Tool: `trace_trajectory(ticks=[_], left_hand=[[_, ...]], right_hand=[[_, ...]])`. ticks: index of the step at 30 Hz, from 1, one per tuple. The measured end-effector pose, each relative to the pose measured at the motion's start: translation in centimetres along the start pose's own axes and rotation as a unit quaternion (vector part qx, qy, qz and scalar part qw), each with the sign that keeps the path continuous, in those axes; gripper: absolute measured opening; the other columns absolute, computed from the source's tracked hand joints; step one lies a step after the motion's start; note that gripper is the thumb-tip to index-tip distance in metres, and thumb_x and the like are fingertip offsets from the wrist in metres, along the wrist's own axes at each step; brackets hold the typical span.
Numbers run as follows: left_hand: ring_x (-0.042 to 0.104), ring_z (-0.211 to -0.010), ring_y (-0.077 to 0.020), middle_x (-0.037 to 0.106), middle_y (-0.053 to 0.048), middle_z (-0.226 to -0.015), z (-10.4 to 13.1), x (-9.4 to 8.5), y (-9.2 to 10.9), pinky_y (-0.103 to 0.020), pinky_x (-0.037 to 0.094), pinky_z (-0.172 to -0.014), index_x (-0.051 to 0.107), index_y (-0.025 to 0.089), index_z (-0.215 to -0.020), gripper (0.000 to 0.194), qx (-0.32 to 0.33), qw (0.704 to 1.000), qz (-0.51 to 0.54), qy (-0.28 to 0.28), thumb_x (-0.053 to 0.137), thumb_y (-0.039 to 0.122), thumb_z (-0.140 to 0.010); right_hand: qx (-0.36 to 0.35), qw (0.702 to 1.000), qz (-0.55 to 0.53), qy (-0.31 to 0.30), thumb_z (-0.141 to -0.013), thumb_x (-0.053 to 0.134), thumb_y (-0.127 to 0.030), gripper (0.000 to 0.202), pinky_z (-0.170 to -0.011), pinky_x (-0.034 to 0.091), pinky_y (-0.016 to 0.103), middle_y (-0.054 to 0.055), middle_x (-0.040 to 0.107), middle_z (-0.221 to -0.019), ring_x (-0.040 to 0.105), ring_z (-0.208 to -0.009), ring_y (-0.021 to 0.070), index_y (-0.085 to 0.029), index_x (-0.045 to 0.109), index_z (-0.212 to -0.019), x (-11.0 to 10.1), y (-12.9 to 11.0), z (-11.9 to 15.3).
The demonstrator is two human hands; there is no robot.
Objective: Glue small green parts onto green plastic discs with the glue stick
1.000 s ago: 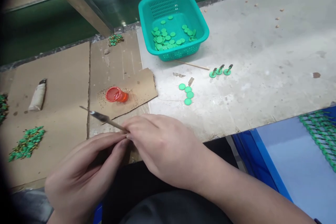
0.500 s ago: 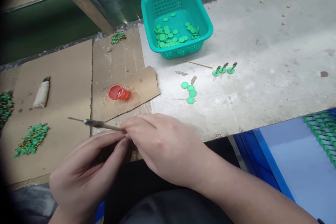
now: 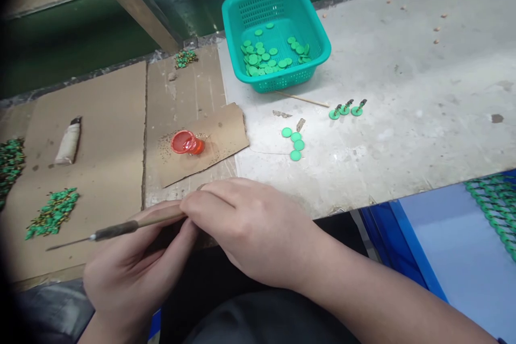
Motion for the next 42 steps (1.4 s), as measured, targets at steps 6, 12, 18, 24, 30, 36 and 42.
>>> trace_trajectory(ticks=[6, 12, 18, 24, 30, 36, 42], left_hand=[[0.086, -0.1, -0.0193, 0.088, 0.001, -0.114, 0.0, 0.0, 0.3, -0.035, 0.071, -0.098, 0.083, 0.031, -0.124, 0.031, 0.009, 1.0, 0.001, 0.008, 0.081, 0.007, -0.105], [0.087, -0.095, -0.0201, 0.09, 0.0, -0.112, -0.3, 0.0, 0.3, -0.036, 0.072, -0.094, 0.086, 0.033, -0.122, 0.026, -0.008, 1.0, -0.016, 0.02, 0.084, 0.012, -0.105], [0.087, -0.096, -0.0171, 0.089, 0.002, -0.111, -0.6, 0.0, 0.7, -0.03, 0.072, -0.094, 0.083, 0.03, -0.118, 0.024, 0.01, 1.0, -0.01, 0.019, 0.081, 0.01, -0.107], [0.086, -0.099, -0.0165, 0.089, 0.001, -0.115, -0.7, 0.0, 1.1, -0.029, 0.07, -0.094, 0.081, 0.029, -0.122, 0.026, 0.015, 1.0, -0.011, 0.016, 0.078, 0.008, -0.107], [0.085, -0.101, -0.0176, 0.087, 0.0, -0.115, -0.2, 0.1, 0.3, -0.032, 0.069, -0.097, 0.081, 0.029, -0.124, 0.028, 0.003, 1.0, 0.007, 0.008, 0.077, 0.007, -0.107], [0.085, -0.109, -0.0183, 0.088, -0.001, -0.12, 0.1, 0.2, 0.0, -0.031, 0.068, -0.103, 0.081, 0.027, -0.126, 0.029, 0.012, 1.0, 0.002, 0.003, 0.08, 0.006, -0.106], [0.086, -0.098, -0.0172, 0.09, 0.0, -0.113, -0.5, -0.2, 0.6, -0.03, 0.069, -0.096, 0.084, 0.028, -0.121, 0.022, 0.011, 0.999, -0.022, 0.031, 0.081, 0.011, -0.108]], right_hand=[[-0.006, 1.0, -0.005, -0.004, -0.123, 0.052, -0.014, 0.024, -0.098, 0.075, 0.043, 0.01, 0.088, -0.12, 0.085, -0.11, 0.0259, -0.023, 0.074, -0.125, 0.0, 0.2, 0.3], [-0.01, 0.997, -0.049, 0.059, -0.118, 0.057, -0.009, 0.03, -0.106, 0.075, 0.042, 0.009, 0.089, -0.128, 0.086, -0.118, 0.0245, -0.026, 0.073, -0.137, -1.2, 0.7, 0.7], [-0.007, 0.999, -0.033, 0.024, -0.12, 0.057, -0.009, 0.023, -0.1, 0.075, 0.042, 0.009, 0.087, -0.122, 0.085, -0.111, 0.0243, -0.024, 0.069, -0.133, -0.4, 0.6, 0.6], [-0.004, 0.999, -0.033, 0.004, -0.12, 0.053, -0.011, 0.025, -0.095, 0.075, 0.041, 0.007, 0.087, -0.118, 0.085, -0.107, 0.0245, -0.026, 0.069, -0.131, -0.2, 0.5, 0.5], [-0.002, 1.0, -0.018, -0.006, -0.121, 0.054, -0.011, 0.024, -0.095, 0.073, 0.038, 0.006, 0.086, -0.116, 0.084, -0.107, 0.0223, -0.027, 0.07, -0.127, 0.0, 0.4, 0.3], [-0.008, 1.0, -0.007, -0.002, -0.12, 0.054, -0.008, 0.023, -0.094, 0.071, 0.038, 0.008, 0.085, -0.114, 0.082, -0.105, 0.0223, -0.023, 0.071, -0.122, 0.3, 0.3, 0.2], [-0.006, 0.999, -0.03, 0.027, -0.119, 0.058, -0.008, 0.019, -0.099, 0.071, 0.035, 0.008, 0.087, -0.115, 0.084, -0.107, 0.0215, -0.021, 0.071, -0.117, -0.4, 0.5, 0.1]])
Point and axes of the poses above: each hand's wrist, its own z-axis away from the middle knuckle, its own x-axis out of the palm, y = z × x, the point moved 10 cm from there along -z, towards the middle knuckle
